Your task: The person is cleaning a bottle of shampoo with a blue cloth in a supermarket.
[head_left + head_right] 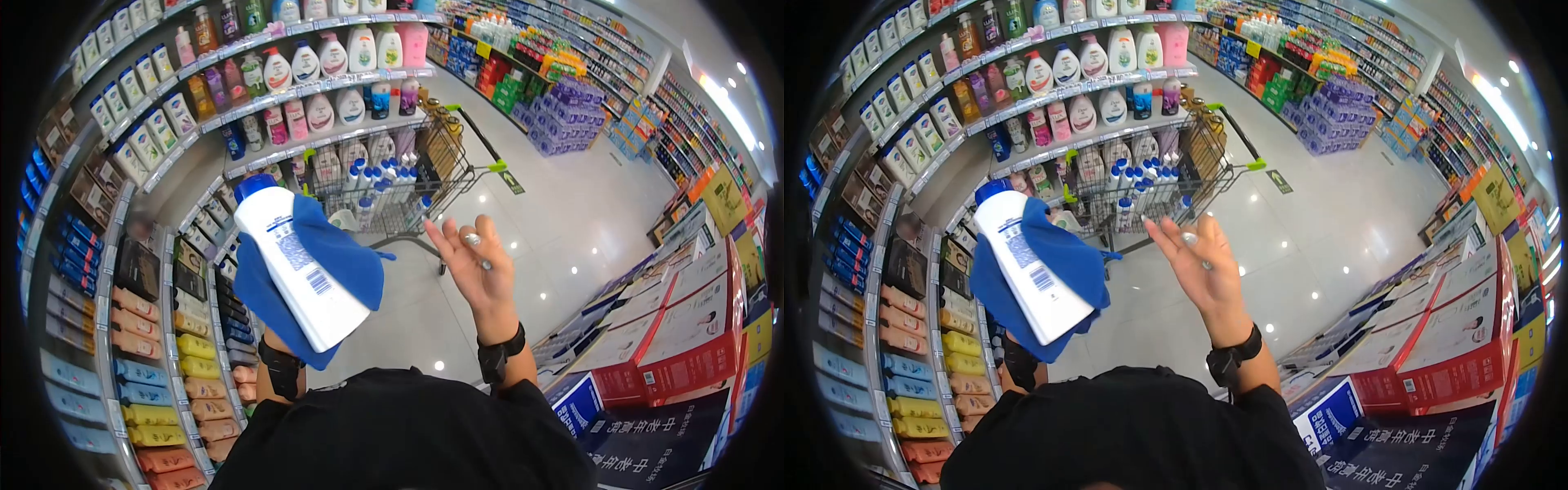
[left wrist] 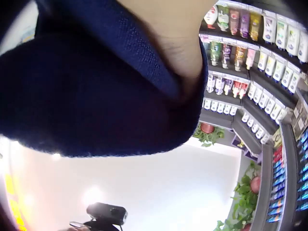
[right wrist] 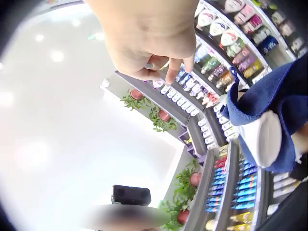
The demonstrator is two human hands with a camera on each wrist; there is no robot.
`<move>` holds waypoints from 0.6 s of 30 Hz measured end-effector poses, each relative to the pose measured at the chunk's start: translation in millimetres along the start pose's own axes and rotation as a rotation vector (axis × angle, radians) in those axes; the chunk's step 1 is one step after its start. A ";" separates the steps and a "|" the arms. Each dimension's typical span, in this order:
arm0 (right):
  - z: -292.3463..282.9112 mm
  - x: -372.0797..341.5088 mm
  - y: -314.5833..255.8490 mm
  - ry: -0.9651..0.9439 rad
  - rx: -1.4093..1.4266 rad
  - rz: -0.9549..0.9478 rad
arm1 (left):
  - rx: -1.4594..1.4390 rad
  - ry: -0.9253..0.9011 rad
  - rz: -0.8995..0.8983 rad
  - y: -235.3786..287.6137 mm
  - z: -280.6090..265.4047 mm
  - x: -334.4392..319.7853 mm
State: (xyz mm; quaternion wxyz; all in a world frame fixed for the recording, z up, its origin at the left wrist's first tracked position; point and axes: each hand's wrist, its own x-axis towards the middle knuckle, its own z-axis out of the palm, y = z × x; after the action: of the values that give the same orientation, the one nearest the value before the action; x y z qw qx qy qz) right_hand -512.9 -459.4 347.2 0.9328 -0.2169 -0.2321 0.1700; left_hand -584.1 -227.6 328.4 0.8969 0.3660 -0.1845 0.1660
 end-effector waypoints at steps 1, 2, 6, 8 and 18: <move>2.4 1.7 -3.8 -0.041 0.171 0.038 | -0.007 0.004 -0.006 -1.3 -0.4 -6.3; 4.3 0.6 -4.4 -0.057 0.189 0.057 | -0.011 0.013 -0.010 -3.4 -1.0 -12.5; 0.3 -0.4 4.1 -0.099 0.203 0.119 | -0.033 0.084 -0.023 -12.5 -1.2 -22.4; -5.0 -0.6 7.9 -0.108 0.106 0.134 | -0.051 0.123 -0.027 -18.2 2.1 -16.7; -36.5 -13.3 19.8 -0.217 -0.585 -0.026 | -0.123 0.066 -0.214 -37.7 18.2 26.4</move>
State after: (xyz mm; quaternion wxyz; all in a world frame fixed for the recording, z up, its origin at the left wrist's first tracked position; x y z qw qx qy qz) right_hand -509.7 -460.1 303.7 0.8028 -0.4538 -0.3719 0.1063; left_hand -548.5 -261.9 330.0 0.9358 0.3223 -0.1247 0.0695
